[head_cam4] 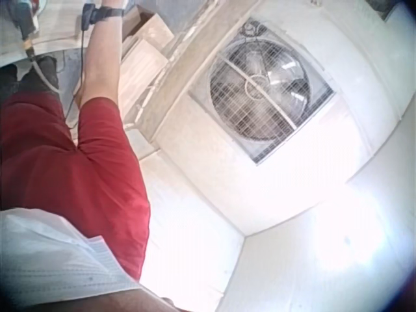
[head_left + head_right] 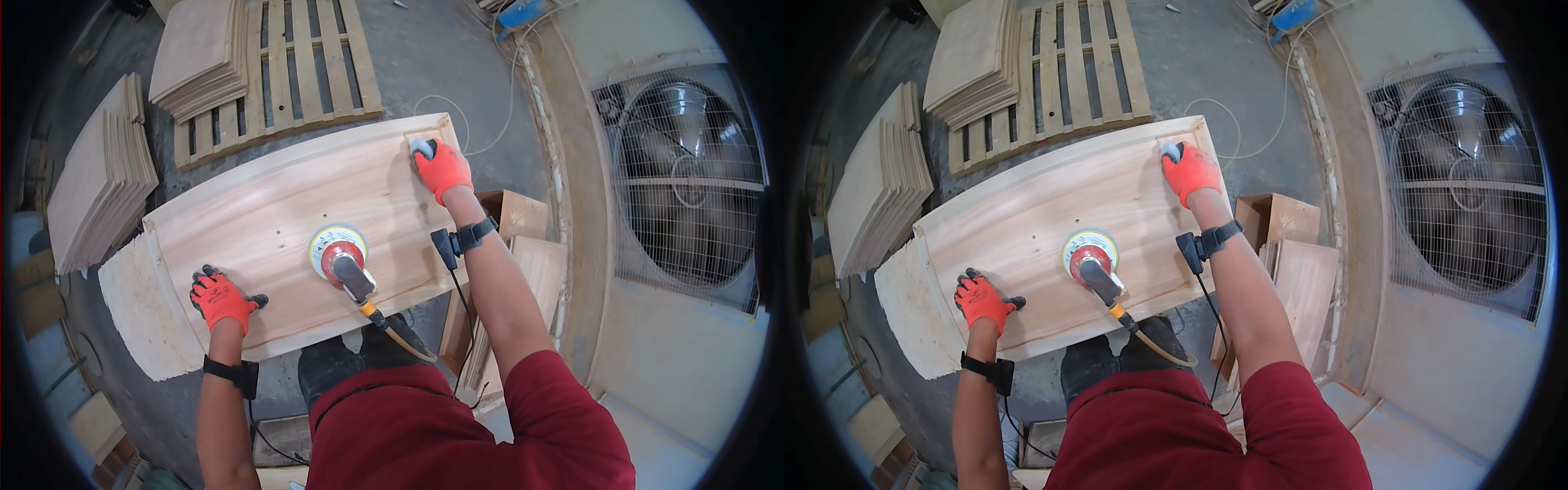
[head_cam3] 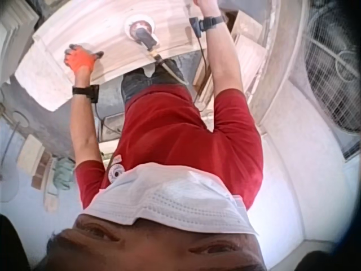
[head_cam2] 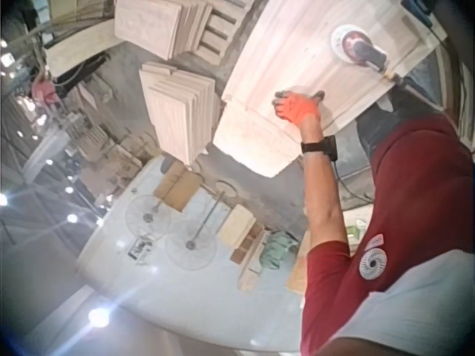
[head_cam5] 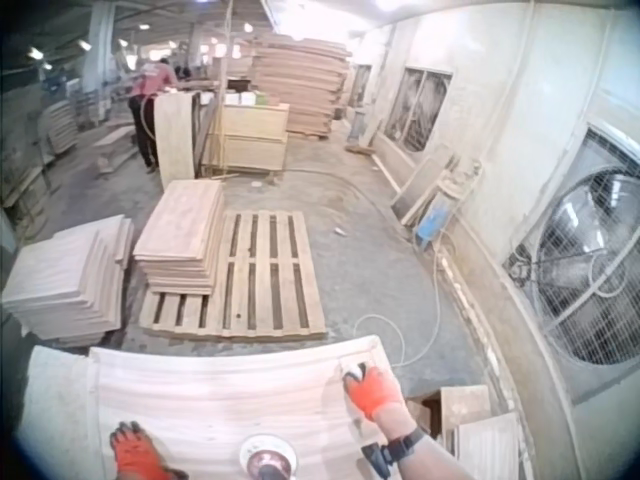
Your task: The person uses an orbital sander to smooth the surface of a large wooden board. They then apply glue from a bottle along the edges of the board and continue sanding the surface. The person works in a workshop environment with stacks of wood and pallets visible.
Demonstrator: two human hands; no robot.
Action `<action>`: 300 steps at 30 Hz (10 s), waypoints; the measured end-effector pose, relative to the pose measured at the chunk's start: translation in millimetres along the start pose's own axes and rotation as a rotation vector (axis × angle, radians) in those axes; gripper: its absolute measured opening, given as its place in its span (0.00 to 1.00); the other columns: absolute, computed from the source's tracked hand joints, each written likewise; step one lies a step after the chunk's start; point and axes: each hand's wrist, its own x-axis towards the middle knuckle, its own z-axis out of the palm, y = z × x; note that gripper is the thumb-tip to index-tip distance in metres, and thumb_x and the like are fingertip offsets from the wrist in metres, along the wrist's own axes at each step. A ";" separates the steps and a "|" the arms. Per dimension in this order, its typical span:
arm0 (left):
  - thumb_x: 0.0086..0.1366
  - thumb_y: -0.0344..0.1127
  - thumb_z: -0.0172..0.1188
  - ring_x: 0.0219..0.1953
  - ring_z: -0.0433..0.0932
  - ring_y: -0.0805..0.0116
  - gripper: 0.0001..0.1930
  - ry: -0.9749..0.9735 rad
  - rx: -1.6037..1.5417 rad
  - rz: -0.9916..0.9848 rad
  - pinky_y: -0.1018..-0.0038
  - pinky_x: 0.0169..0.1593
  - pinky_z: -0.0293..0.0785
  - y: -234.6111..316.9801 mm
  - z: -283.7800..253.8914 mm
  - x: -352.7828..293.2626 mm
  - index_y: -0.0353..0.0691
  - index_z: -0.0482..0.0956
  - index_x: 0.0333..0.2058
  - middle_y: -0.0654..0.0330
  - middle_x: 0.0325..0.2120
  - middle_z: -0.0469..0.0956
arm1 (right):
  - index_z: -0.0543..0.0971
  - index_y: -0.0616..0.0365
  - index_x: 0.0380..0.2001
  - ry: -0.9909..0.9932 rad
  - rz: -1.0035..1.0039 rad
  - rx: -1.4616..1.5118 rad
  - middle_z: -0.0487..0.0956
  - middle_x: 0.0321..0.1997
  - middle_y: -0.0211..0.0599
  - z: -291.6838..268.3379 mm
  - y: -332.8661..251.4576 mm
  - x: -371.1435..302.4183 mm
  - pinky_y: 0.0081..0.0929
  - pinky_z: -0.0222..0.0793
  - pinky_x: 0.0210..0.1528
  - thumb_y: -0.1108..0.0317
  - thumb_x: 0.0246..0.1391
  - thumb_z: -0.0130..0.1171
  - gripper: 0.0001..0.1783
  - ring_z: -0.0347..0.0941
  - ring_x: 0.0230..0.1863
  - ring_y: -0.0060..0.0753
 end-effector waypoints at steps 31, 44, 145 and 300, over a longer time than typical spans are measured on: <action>0.45 0.74 0.70 0.71 0.55 0.42 0.70 -0.021 -0.113 0.088 0.47 0.72 0.49 -21.1 -9.7 -8.8 0.28 0.49 0.72 0.38 0.70 0.53 | 0.80 0.53 0.42 -0.079 -0.251 -0.097 0.84 0.44 0.45 48.8 -117.2 -42.9 0.44 0.73 0.53 0.52 0.59 0.59 0.17 0.79 0.49 0.50; 0.53 0.72 0.66 0.74 0.52 0.38 0.64 -0.021 -0.094 0.230 0.46 0.74 0.46 -45.7 2.4 -7.3 0.32 0.47 0.74 0.35 0.71 0.52 | 0.80 0.53 0.43 -0.124 -0.295 -0.189 0.84 0.44 0.45 60.2 -176.6 -60.8 0.44 0.74 0.53 0.50 0.59 0.58 0.19 0.80 0.49 0.51; 0.49 0.62 0.74 0.74 0.48 0.38 0.64 0.042 -0.111 0.363 0.48 0.74 0.45 -61.0 9.0 -17.4 0.38 0.46 0.74 0.34 0.72 0.48 | 0.81 0.56 0.46 -0.010 0.067 0.511 0.85 0.35 0.46 34.3 11.0 -111.1 0.37 0.75 0.38 0.58 0.59 0.63 0.17 0.83 0.33 0.40; 0.68 0.38 0.63 0.43 0.82 0.67 0.21 0.013 -1.288 0.651 0.70 0.50 0.76 -271.4 180.2 -91.3 0.38 0.78 0.58 0.59 0.41 0.85 | 0.67 0.56 0.69 -0.493 -0.236 1.235 0.84 0.49 0.37 216.2 -182.1 -486.3 0.23 0.77 0.47 0.75 0.58 0.63 0.35 0.80 0.45 0.20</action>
